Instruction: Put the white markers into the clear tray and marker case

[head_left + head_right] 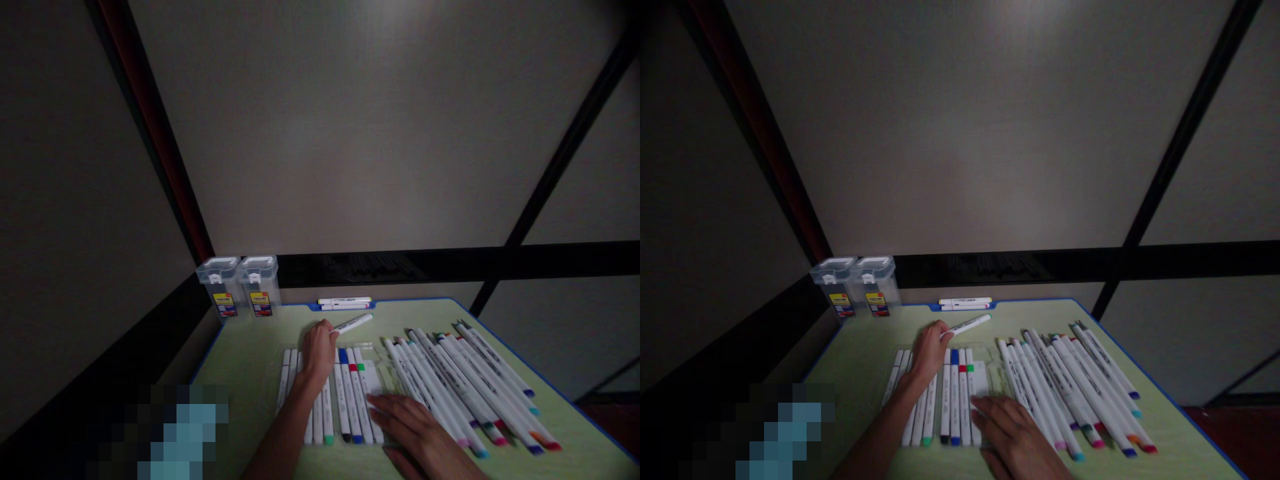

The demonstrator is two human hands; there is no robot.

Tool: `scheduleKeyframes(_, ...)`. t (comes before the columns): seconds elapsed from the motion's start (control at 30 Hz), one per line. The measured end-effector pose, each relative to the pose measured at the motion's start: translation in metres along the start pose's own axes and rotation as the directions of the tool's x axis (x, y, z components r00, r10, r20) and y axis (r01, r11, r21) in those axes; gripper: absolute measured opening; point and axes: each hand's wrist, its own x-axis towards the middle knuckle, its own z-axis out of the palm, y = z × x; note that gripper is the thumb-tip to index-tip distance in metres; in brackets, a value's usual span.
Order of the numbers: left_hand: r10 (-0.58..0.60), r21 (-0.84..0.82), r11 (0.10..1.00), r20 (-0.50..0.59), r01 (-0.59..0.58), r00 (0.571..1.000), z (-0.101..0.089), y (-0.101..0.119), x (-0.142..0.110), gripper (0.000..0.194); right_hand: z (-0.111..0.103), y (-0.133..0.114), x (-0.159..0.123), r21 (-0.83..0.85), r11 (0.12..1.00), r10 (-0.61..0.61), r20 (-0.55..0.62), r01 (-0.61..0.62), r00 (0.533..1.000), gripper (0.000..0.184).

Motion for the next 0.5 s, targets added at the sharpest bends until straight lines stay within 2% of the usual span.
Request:
scheduleKeyframes(0.27,0.002,-0.246,0.969,-0.081,-0.022,0.997,0.0,-0.003,0.005,0.008,0.001,0.001,0.0,0.037,0.999,0.011,-0.006,-0.011,1.0,0.037)
scheduleKeyframes(0.5,-0.086,-0.494,0.87,-0.144,0.003,0.986,0.002,-0.01,0.015,0.012,0.001,0.002,0.0,0.013,1.0,-0.002,0.012,0.002,1.0,0.038)
